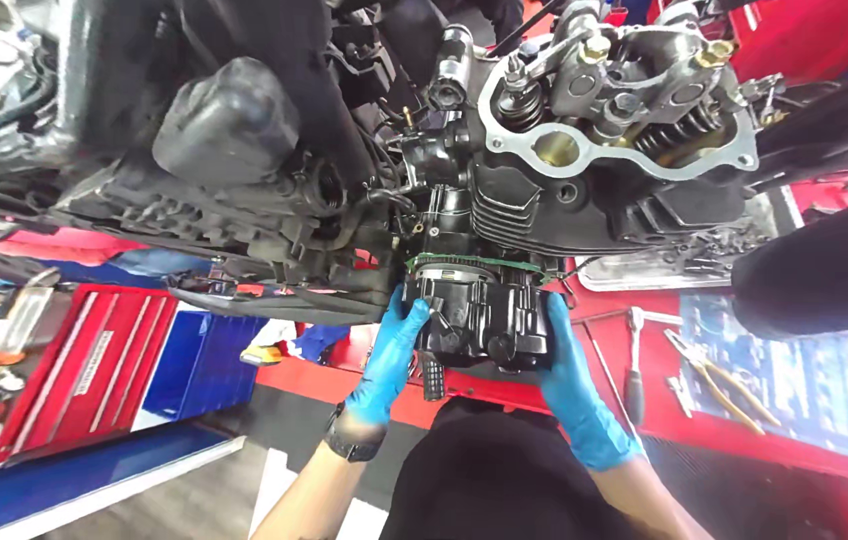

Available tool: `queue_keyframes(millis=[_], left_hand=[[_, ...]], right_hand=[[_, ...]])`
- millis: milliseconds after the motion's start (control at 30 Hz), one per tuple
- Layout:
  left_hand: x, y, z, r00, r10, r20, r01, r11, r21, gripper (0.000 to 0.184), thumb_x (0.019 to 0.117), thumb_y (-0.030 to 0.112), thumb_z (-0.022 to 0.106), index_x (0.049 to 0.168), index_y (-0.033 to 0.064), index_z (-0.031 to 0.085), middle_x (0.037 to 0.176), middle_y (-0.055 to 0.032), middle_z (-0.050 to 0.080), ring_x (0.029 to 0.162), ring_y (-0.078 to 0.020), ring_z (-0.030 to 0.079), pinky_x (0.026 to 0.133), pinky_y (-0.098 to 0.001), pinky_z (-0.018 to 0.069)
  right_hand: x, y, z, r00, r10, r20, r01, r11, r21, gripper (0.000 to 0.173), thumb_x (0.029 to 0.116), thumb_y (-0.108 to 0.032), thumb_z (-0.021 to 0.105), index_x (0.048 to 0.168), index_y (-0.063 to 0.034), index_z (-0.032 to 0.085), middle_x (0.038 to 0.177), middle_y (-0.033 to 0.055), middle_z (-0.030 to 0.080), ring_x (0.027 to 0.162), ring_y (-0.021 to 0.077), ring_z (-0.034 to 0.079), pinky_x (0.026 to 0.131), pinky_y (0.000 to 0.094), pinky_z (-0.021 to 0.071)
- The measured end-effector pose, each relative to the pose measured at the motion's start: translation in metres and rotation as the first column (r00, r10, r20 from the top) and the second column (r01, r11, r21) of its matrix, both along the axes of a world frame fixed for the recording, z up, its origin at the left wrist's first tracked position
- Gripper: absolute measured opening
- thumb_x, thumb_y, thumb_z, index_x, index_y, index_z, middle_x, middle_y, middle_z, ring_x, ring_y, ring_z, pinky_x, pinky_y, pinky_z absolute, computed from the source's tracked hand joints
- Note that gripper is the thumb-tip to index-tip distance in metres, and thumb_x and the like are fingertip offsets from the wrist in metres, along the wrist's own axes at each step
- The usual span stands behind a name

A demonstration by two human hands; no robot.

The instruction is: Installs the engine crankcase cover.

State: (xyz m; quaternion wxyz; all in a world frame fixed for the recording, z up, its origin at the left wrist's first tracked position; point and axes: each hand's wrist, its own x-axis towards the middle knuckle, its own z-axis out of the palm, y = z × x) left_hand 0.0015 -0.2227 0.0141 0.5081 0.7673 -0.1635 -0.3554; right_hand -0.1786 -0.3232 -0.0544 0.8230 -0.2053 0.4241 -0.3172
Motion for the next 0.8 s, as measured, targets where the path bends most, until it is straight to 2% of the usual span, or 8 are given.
queue_keyframes(millis=[133,233,433,533,600,700,733,800], left_hand=[[0.003,-0.003,0.005,0.999,-0.013,-0.029,0.013,1.000,0.009,0.085,0.0932,0.056,0.061,0.153,0.0024,0.034,0.135,-0.0097,0.060,0.120,-0.0096,0.060,0.101,-0.0281,0.0526],[0.003,-0.002,0.005,1.000,-0.009,-0.018,0.010,0.999,0.038,0.097,0.0873,0.062,0.064,0.156,0.0030,0.030,0.140,-0.0104,0.057,0.123,-0.0100,0.058,0.104,-0.0283,0.0508],[0.001,-0.003,0.006,1.000,-0.017,0.000,0.017,0.999,0.032,0.102,0.0834,0.065,0.068,0.154,0.0019,0.031,0.137,-0.0075,0.058,0.121,-0.0056,0.059,0.102,-0.0238,0.0506],[0.001,-0.001,0.007,1.000,-0.014,0.000,0.013,0.999,0.041,0.105,0.0818,0.066,0.068,0.156,0.0022,0.029,0.140,-0.0083,0.056,0.123,-0.0062,0.057,0.103,-0.0243,0.0497],[0.004,0.002,0.005,1.000,-0.020,-0.005,0.020,1.000,0.016,0.103,0.0840,0.068,0.065,0.156,0.0023,0.030,0.140,-0.0072,0.057,0.124,-0.0055,0.057,0.104,-0.0237,0.0495],[0.009,0.007,0.005,0.999,-0.015,-0.034,0.016,1.000,0.013,0.090,0.0941,0.066,0.050,0.156,0.0032,0.030,0.138,-0.0051,0.058,0.121,-0.0045,0.059,0.102,-0.0238,0.0506],[0.009,0.007,0.005,0.999,-0.012,-0.042,0.013,1.000,0.014,0.091,0.0940,0.068,0.049,0.156,0.0038,0.029,0.136,-0.0044,0.059,0.120,-0.0041,0.059,0.101,-0.0234,0.0513],[0.009,0.006,0.004,0.999,-0.015,-0.046,0.015,1.000,0.014,0.104,0.0859,0.076,0.056,0.156,0.0042,0.029,0.135,-0.0029,0.060,0.119,-0.0034,0.060,0.100,-0.0233,0.0524]], right_hand=[[0.001,-0.001,0.006,1.000,0.003,-0.016,-0.003,1.000,0.021,0.051,0.1061,-0.047,0.048,0.141,-0.0100,0.052,0.122,0.0077,0.069,0.109,0.0160,0.069,0.091,0.0379,0.0601],[0.001,0.001,0.001,1.000,-0.001,-0.023,0.001,1.000,0.018,0.052,0.1062,-0.048,0.046,0.143,-0.0107,0.051,0.125,0.0066,0.068,0.111,0.0152,0.068,0.093,0.0374,0.0593],[0.001,0.004,-0.001,1.000,-0.022,-0.022,0.023,0.999,0.041,0.054,0.1055,-0.049,0.047,0.143,-0.0107,0.051,0.126,0.0074,0.068,0.112,0.0162,0.068,0.094,0.0383,0.0591],[0.001,0.003,-0.001,1.000,-0.010,-0.006,0.010,0.999,0.047,0.054,0.1059,-0.049,0.046,0.144,-0.0108,0.049,0.125,0.0075,0.068,0.111,0.0163,0.068,0.092,0.0383,0.0600],[0.000,0.003,0.005,1.000,0.002,-0.031,-0.002,1.000,0.020,0.056,0.1056,-0.049,0.046,0.145,-0.0098,0.048,0.125,0.0079,0.068,0.111,0.0162,0.068,0.092,0.0378,0.0600],[0.002,0.005,0.017,0.997,0.014,-0.074,-0.015,1.000,-0.018,0.060,0.1031,-0.050,0.052,0.147,-0.0096,0.046,0.127,0.0067,0.067,0.114,0.0143,0.067,0.096,0.0359,0.0587],[0.003,0.004,0.018,0.997,0.008,-0.073,-0.010,1.000,-0.024,0.060,0.1030,-0.050,0.053,0.146,-0.0092,0.047,0.127,0.0067,0.068,0.114,0.0143,0.067,0.096,0.0356,0.0585],[0.003,0.003,0.015,0.998,-0.006,-0.058,0.005,1.000,-0.025,0.057,0.1040,-0.049,0.051,0.144,-0.0080,0.049,0.124,0.0077,0.069,0.112,0.0150,0.068,0.096,0.0360,0.0590]])
